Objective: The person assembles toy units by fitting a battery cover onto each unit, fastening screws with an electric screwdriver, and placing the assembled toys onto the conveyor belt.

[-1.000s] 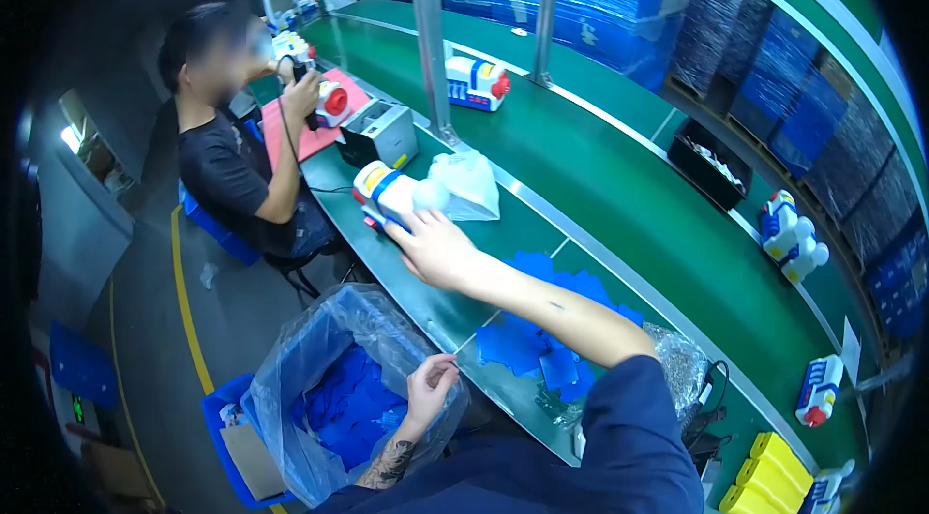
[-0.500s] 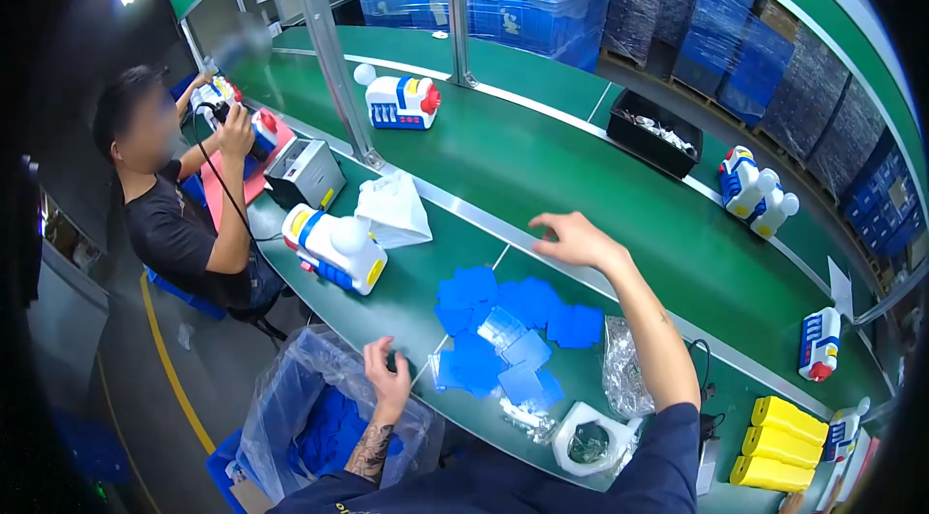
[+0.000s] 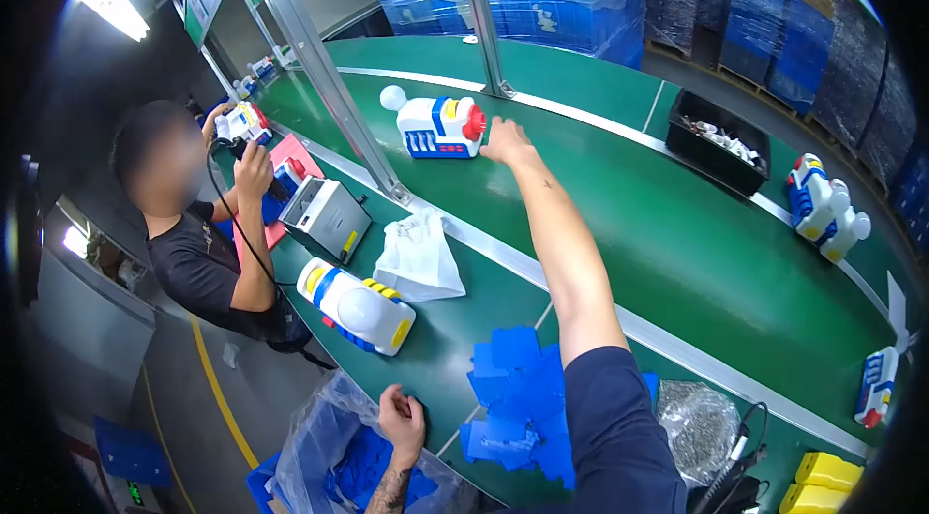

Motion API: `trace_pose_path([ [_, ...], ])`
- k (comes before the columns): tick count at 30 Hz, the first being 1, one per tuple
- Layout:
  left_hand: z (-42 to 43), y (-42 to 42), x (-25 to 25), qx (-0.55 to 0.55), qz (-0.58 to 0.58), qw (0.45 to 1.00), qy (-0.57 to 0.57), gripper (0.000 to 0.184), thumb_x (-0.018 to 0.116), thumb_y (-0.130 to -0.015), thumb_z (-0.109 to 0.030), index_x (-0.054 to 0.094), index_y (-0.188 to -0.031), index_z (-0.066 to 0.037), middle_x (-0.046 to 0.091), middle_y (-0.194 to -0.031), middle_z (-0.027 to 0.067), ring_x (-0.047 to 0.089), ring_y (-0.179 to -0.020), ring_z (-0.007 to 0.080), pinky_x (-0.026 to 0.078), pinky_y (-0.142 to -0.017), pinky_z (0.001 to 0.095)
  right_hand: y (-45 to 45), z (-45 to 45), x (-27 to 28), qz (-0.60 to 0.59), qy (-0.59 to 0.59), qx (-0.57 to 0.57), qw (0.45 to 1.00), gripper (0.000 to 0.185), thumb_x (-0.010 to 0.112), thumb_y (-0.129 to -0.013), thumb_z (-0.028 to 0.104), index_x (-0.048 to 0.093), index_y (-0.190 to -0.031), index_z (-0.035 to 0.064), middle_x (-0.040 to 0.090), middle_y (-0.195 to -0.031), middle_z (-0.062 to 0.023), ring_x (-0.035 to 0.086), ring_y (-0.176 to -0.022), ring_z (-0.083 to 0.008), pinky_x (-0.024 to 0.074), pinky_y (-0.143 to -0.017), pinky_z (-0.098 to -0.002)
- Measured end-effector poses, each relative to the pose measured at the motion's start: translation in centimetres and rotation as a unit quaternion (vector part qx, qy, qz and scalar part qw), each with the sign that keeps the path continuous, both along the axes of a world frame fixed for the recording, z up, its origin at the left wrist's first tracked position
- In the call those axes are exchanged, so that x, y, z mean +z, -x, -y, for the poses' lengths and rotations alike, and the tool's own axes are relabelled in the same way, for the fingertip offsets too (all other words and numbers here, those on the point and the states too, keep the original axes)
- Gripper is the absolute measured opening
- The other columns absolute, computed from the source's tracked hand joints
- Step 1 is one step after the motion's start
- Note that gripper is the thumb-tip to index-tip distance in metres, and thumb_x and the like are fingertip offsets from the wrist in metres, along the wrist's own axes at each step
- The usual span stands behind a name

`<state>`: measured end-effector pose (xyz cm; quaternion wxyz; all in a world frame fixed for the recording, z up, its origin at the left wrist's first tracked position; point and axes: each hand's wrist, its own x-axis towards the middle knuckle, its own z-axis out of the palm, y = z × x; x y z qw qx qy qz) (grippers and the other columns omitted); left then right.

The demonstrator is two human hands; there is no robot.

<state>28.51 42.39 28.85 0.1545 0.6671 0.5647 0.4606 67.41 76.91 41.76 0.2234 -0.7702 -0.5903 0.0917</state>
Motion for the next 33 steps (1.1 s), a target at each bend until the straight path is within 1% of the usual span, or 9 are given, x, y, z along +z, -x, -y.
trace_pose_path([
  [4, 0.1, 0.1, -0.2, 0.024, 0.018, 0.998, 0.059, 0.03, 0.065, -0.076, 0.004, 0.056, -0.104, -0.002, 0.051, -0.07, 0.0054, 0.046, -0.052, 0.0122, 0.039, -0.048, 0.0262, 1.2, -3.6, 0.6, -0.057, -0.002, -0.037, 0.998, 0.106, 0.083, -0.062, 0.037, 0.021, -0.147, 0.0194, 0.033, -0.145, -0.0165, 0.034, -0.133, -0.0381, 0.0391, -0.101, -0.058],
  [9, 0.0, 0.1, -0.3, 0.042, 0.022, 0.996, 0.071, 0.028, 0.066, -0.077, 0.002, 0.057, -0.102, -0.002, 0.051, -0.066, 0.0023, 0.044, -0.048, 0.0071, 0.036, -0.044, 0.0218, 1.1, -8.1, -0.9, -0.03, -0.035, 0.001, 0.999, 0.117, 0.086, -0.057, 0.039, 0.017, -0.15, 0.02, 0.026, -0.149, -0.0161, 0.026, -0.137, -0.0387, 0.0332, -0.103, -0.0628],
  [11, 0.0, -0.1, 0.1, 0.054, 0.013, 0.996, 0.074, 0.027, 0.066, -0.076, 0.002, 0.057, -0.102, -0.002, 0.051, -0.065, 0.0023, 0.044, -0.048, 0.0077, 0.036, -0.045, 0.0223, 1.2, -9.1, -2.4, 0.002, -0.006, 0.0, 1.0, 0.11, 0.087, -0.058, 0.039, 0.024, -0.147, 0.0208, 0.024, -0.15, -0.0165, 0.022, -0.14, -0.0354, 0.0268, -0.105, -0.0658],
  [13, -0.1, -0.3, 0.5, 0.06, 0.003, 0.996, 0.069, 0.026, 0.065, -0.076, 0.002, 0.058, -0.101, -0.002, 0.05, -0.065, 0.0027, 0.044, -0.048, 0.0083, 0.036, -0.045, 0.0228, 0.0, -9.0, -2.8, -0.036, -0.068, 0.029, 0.997, 0.086, 0.081, -0.058, 0.024, 0.039, -0.134, 0.0188, 0.041, -0.134, -0.0154, 0.037, -0.131, -0.0337, 0.0274, -0.104, -0.0635],
  [14, -0.2, -0.3, 0.6, 0.05, -0.007, 0.997, 0.059, 0.026, 0.065, -0.076, 0.002, 0.058, -0.101, -0.002, 0.05, -0.066, 0.0032, 0.044, -0.048, 0.0089, 0.037, -0.044, 0.0232, -0.8, -8.3, -2.9, -0.013, -0.132, 0.061, 0.989, 0.08, 0.082, -0.056, 0.025, 0.044, -0.125, 0.0152, 0.046, -0.121, -0.0156, 0.048, -0.117, -0.0347, 0.0339, -0.101, -0.0571],
  [18, -0.2, -0.1, 0.3, 0.025, 0.002, 0.999, 0.045, 0.025, 0.062, -0.076, 0.002, 0.058, -0.1, -0.002, 0.05, -0.065, 0.0049, 0.046, -0.047, 0.0128, 0.039, -0.045, 0.027, 0.2, -4.3, -3.6, 0.01, -0.261, 0.147, 0.954, 0.071, 0.084, -0.053, 0.016, 0.047, -0.112, 0.0074, 0.044, -0.109, -0.0196, 0.051, -0.103, -0.0406, 0.0471, -0.089, -0.0456],
  [26, -0.1, 0.4, 0.3, 0.002, 0.022, 1.0, -0.005, 0.024, 0.06, -0.075, 0.002, 0.058, -0.099, -0.002, 0.049, -0.062, 0.0067, 0.048, -0.049, 0.0176, 0.04, -0.047, 0.0308, 1.2, 11.8, 4.5, -0.003, -0.222, 0.002, 0.975, 0.064, 0.081, -0.052, 0.028, 0.056, -0.106, 0.003, 0.047, -0.105, -0.018, 0.051, -0.103, -0.0349, 0.046, -0.091, -0.0412],
  [32, 0.0, 1.2, -0.6, -0.049, 0.034, 0.998, 0.002, 0.026, 0.058, -0.075, 0.003, 0.059, -0.1, -0.002, 0.051, -0.064, 0.0085, 0.051, -0.053, 0.0205, 0.042, -0.052, 0.0336, -2.2, 34.5, 12.8, 0.058, -0.306, -0.096, 0.945, 0.058, 0.086, -0.052, 0.03, 0.062, -0.096, 0.0024, 0.053, -0.096, -0.0148, 0.056, -0.091, -0.0292, 0.0484, -0.082, -0.0379],
  [33, 0.0, 1.3, -0.5, -0.065, 0.03, 0.997, 0.002, 0.026, 0.058, -0.074, 0.003, 0.058, -0.1, -0.002, 0.052, -0.065, 0.0081, 0.051, -0.054, 0.0193, 0.043, -0.053, 0.0328, -1.6, 39.1, 14.2, -0.011, -0.314, -0.139, 0.939, 0.056, 0.086, -0.055, 0.028, 0.063, -0.098, 0.0012, 0.055, -0.095, -0.0147, 0.057, -0.09, -0.0283, 0.0481, -0.082, -0.0362],
])
